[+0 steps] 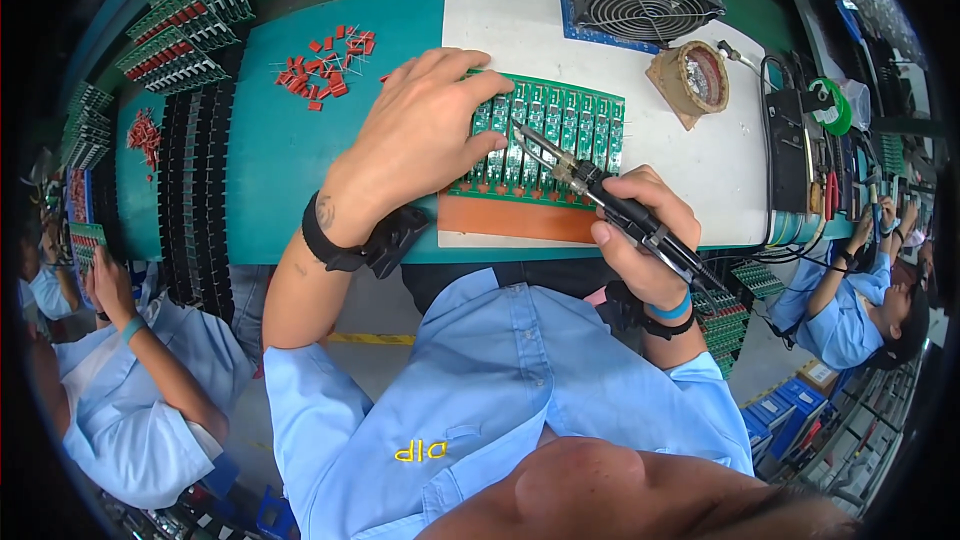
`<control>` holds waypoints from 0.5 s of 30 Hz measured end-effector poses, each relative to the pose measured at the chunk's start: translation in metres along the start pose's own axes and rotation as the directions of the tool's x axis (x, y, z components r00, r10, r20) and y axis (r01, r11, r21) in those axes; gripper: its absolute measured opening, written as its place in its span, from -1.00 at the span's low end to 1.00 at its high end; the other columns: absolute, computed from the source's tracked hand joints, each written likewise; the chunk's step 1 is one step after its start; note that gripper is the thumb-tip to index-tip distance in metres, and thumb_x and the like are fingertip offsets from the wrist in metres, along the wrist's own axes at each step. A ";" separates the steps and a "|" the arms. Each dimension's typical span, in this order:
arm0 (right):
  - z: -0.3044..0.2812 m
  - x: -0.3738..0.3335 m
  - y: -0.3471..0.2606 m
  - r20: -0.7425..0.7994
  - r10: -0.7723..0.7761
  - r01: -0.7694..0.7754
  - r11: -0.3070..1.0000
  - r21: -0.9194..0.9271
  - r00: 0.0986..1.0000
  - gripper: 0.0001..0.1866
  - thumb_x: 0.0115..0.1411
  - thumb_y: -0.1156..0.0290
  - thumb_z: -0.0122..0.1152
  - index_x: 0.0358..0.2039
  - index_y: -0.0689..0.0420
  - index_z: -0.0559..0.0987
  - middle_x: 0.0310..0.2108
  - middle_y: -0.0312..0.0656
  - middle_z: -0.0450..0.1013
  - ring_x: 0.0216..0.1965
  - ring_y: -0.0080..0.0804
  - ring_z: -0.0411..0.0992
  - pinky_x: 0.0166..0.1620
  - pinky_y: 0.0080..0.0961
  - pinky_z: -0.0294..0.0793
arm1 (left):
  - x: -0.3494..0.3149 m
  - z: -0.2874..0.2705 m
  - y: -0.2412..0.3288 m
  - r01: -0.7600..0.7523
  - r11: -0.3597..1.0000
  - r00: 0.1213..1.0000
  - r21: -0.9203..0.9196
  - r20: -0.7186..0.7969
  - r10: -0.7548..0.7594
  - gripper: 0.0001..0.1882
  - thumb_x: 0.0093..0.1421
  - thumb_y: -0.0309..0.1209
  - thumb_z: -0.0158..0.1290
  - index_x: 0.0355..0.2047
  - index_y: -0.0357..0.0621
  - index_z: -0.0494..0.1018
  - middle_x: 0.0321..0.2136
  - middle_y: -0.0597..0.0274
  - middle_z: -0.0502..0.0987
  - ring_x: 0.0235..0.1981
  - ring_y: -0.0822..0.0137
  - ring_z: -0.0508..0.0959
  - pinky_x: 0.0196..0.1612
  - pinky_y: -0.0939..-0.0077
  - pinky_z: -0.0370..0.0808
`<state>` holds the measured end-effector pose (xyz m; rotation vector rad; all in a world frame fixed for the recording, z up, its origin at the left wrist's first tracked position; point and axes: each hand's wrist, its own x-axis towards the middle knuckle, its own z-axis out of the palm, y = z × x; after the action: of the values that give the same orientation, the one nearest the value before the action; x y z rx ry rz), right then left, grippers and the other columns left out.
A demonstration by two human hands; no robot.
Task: The person picks up a stack of circuit boards, places them onto a board holder, and covers them with a metal plate. They then flip the assembly over and use a soldering iron to solder components onto the circuit boards.
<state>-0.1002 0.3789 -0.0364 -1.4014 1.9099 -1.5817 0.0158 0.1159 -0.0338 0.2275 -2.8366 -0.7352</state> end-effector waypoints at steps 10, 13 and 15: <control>0.010 0.006 0.003 0.016 0.038 -0.038 0.999 0.004 0.999 -0.59 0.03 0.66 0.36 -0.04 0.33 0.58 -0.33 -0.13 0.51 -0.31 -0.44 0.47 -0.19 -0.50 0.44 | -0.007 -0.009 -0.014 -0.051 0.997 0.998 -0.063 -0.025 0.049 -0.47 0.10 -0.24 0.36 0.10 0.00 0.56 0.20 0.08 0.49 0.33 0.01 0.36 0.39 -0.34 0.10; 0.015 0.010 0.005 0.009 0.049 -0.049 0.999 -0.009 0.999 -0.58 0.01 0.66 0.38 -0.06 0.31 0.60 -0.33 -0.13 0.54 -0.32 -0.41 0.47 -0.19 -0.49 0.44 | -0.009 -0.009 -0.018 -0.043 0.998 0.999 -0.050 -0.024 0.042 -0.47 0.11 -0.24 0.36 0.10 0.01 0.56 0.20 0.09 0.49 0.33 0.03 0.36 0.39 -0.35 0.10; 0.018 0.012 0.007 -0.028 0.088 -0.088 0.996 -0.008 0.996 -0.58 -0.03 0.65 0.43 -0.09 0.28 0.63 -0.32 -0.13 0.59 -0.33 -0.34 0.47 -0.22 -0.46 0.45 | -0.010 -0.006 -0.021 -0.046 0.999 0.999 -0.003 -0.029 0.046 -0.48 0.10 -0.24 0.37 0.09 0.01 0.57 0.20 0.11 0.50 0.33 0.04 0.36 0.38 -0.35 0.11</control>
<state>-0.0961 0.3585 -0.0451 -1.2867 1.9692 -1.5612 0.0291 0.0971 -0.0409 0.1702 -2.8034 -0.7214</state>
